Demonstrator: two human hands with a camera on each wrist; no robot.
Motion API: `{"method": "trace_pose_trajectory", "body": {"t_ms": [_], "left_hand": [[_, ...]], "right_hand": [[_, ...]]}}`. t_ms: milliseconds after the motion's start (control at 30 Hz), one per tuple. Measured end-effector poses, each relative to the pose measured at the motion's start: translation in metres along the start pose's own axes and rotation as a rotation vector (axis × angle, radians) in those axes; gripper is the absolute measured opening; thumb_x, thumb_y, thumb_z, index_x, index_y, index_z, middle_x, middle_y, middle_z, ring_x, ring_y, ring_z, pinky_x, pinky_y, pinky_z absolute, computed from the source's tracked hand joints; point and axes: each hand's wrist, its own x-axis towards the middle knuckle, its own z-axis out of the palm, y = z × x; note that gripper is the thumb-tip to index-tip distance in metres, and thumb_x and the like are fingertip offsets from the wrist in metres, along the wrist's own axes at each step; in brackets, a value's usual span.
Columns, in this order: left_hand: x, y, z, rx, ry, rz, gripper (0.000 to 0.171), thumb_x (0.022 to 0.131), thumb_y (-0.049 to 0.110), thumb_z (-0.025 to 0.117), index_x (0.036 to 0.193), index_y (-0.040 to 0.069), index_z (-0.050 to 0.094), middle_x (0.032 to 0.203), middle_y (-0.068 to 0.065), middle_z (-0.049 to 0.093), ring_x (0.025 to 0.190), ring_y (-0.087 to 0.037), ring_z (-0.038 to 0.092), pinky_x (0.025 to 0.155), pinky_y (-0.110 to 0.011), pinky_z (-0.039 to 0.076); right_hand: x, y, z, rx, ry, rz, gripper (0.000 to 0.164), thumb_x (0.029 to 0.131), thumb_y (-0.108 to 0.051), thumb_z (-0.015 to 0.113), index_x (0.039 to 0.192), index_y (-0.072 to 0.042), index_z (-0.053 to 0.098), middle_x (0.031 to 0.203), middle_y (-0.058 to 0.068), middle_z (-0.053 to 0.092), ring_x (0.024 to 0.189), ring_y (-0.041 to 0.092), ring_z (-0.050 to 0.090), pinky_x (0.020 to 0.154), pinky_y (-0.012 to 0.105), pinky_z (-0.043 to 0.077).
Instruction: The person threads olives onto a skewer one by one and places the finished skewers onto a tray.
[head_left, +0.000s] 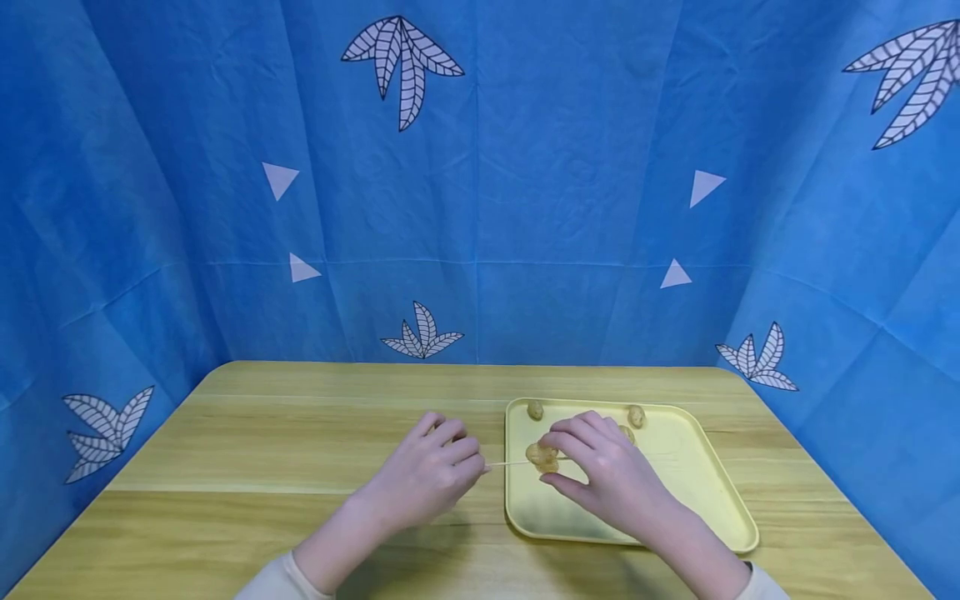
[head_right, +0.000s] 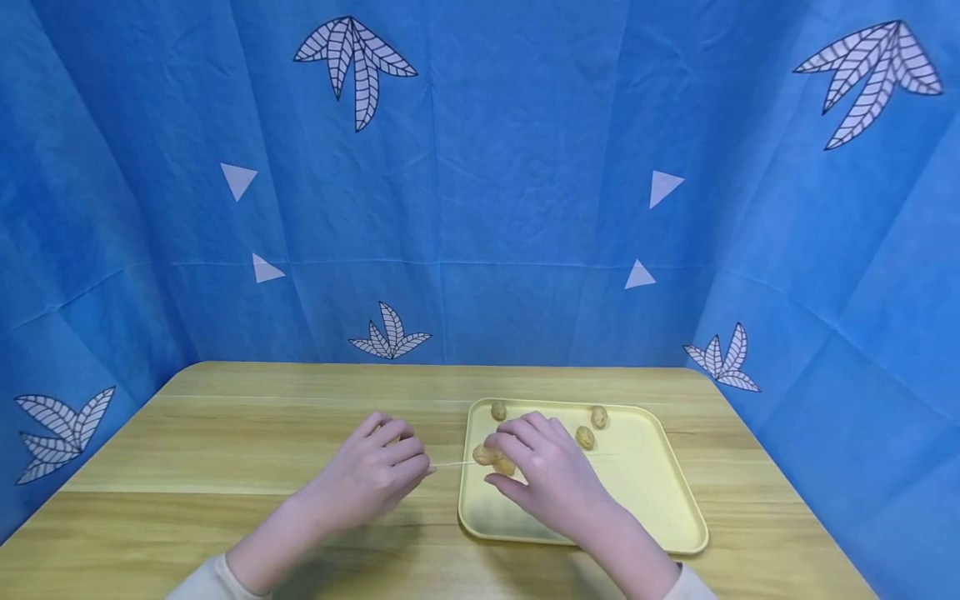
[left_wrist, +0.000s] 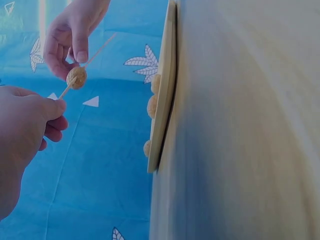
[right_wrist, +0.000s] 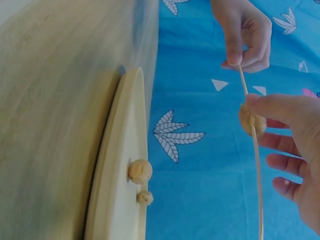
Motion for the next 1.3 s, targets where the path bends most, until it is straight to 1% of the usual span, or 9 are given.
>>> {"method": "trace_pose_trajectory", "body": {"t_ms": [167,267,533,800,933,1033,1133,1233,1300], "left_hand": [[-0.002,-0.007,-0.002,0.017,0.005,-0.009,0.041,0.104,0.024,0.040,0.071,0.018,0.064,0.073,0.009,0.064,0.076,-0.016,0.054,0.075,-0.032,0.043],[-0.004,-0.011,-0.004,0.020,-0.002,-0.016,0.042,0.104,0.023,0.039,0.071,0.017,0.064,0.072,0.008,0.063,0.076,-0.016,0.053,0.075,-0.032,0.043],[-0.007,-0.024,-0.009,0.062,0.006,-0.046,0.041,0.104,0.022,0.041,0.070,0.016,0.064,0.071,0.007,0.064,0.076,-0.017,0.054,0.073,-0.032,0.043],[-0.012,-0.041,-0.014,0.075,0.032,-0.089,0.042,0.104,0.022,0.040,0.072,0.014,0.065,0.074,0.004,0.068,0.077,-0.019,0.058,0.072,-0.034,0.045],[-0.014,-0.049,-0.018,0.073,0.035,-0.113,0.032,0.100,0.021,0.051,0.074,0.013,0.067,0.076,0.003,0.069,0.079,-0.020,0.059,0.071,-0.034,0.045],[-0.016,-0.055,-0.022,0.068,0.037,-0.127,0.018,0.092,0.018,0.063,0.075,0.013,0.067,0.077,0.002,0.068,0.081,-0.022,0.059,0.071,-0.035,0.044],[-0.018,-0.060,-0.025,0.069,0.032,-0.145,0.013,0.088,0.016,0.067,0.076,0.012,0.066,0.078,0.001,0.068,0.083,-0.023,0.059,0.073,-0.036,0.044],[-0.020,-0.063,-0.027,0.072,0.031,-0.160,0.013,0.089,0.017,0.067,0.077,0.012,0.067,0.078,0.001,0.068,0.083,-0.023,0.059,0.075,-0.037,0.046],[-0.020,-0.065,-0.028,0.077,0.034,-0.164,0.016,0.091,0.019,0.064,0.078,0.012,0.068,0.078,0.001,0.068,0.083,-0.023,0.060,0.075,-0.038,0.046]], "right_hand": [[0.001,0.004,-0.005,0.012,0.010,0.014,0.037,0.070,-0.024,0.085,0.102,-0.014,0.069,0.102,-0.003,0.066,0.093,0.016,0.058,0.085,0.028,0.046],[0.002,0.006,-0.008,0.006,0.021,0.019,0.033,0.077,-0.029,0.081,0.103,-0.014,0.069,0.103,-0.002,0.066,0.094,0.017,0.058,0.084,0.030,0.046],[0.007,0.014,-0.020,-0.020,0.048,0.052,0.030,0.087,-0.037,0.071,0.104,-0.011,0.069,0.103,0.002,0.067,0.095,0.021,0.059,0.082,0.034,0.046],[0.012,0.021,-0.025,-0.011,0.088,0.072,0.043,0.096,-0.048,0.052,0.101,-0.009,0.070,0.099,0.004,0.067,0.094,0.024,0.058,0.086,0.031,0.042],[0.012,0.023,-0.020,0.013,0.104,0.059,0.042,0.097,-0.047,0.052,0.097,-0.009,0.070,0.096,0.003,0.067,0.092,0.022,0.059,0.085,0.030,0.041],[0.011,0.024,-0.014,0.031,0.104,0.056,0.032,0.094,-0.041,0.061,0.095,-0.010,0.070,0.094,0.001,0.067,0.091,0.020,0.058,0.084,0.030,0.041],[0.011,0.024,-0.007,0.019,0.093,0.060,0.021,0.084,-0.031,0.075,0.093,-0.012,0.070,0.092,-0.002,0.067,0.090,0.018,0.058,0.080,0.032,0.045],[0.009,0.024,-0.002,0.000,0.043,0.097,0.025,0.072,-0.022,0.083,0.092,-0.015,0.069,0.091,-0.004,0.067,0.090,0.016,0.057,0.077,0.034,0.047],[0.008,0.023,0.002,-0.008,-0.021,0.146,0.028,0.070,-0.022,0.085,0.091,-0.016,0.069,0.090,-0.006,0.066,0.089,0.014,0.056,0.076,0.033,0.048]]}}
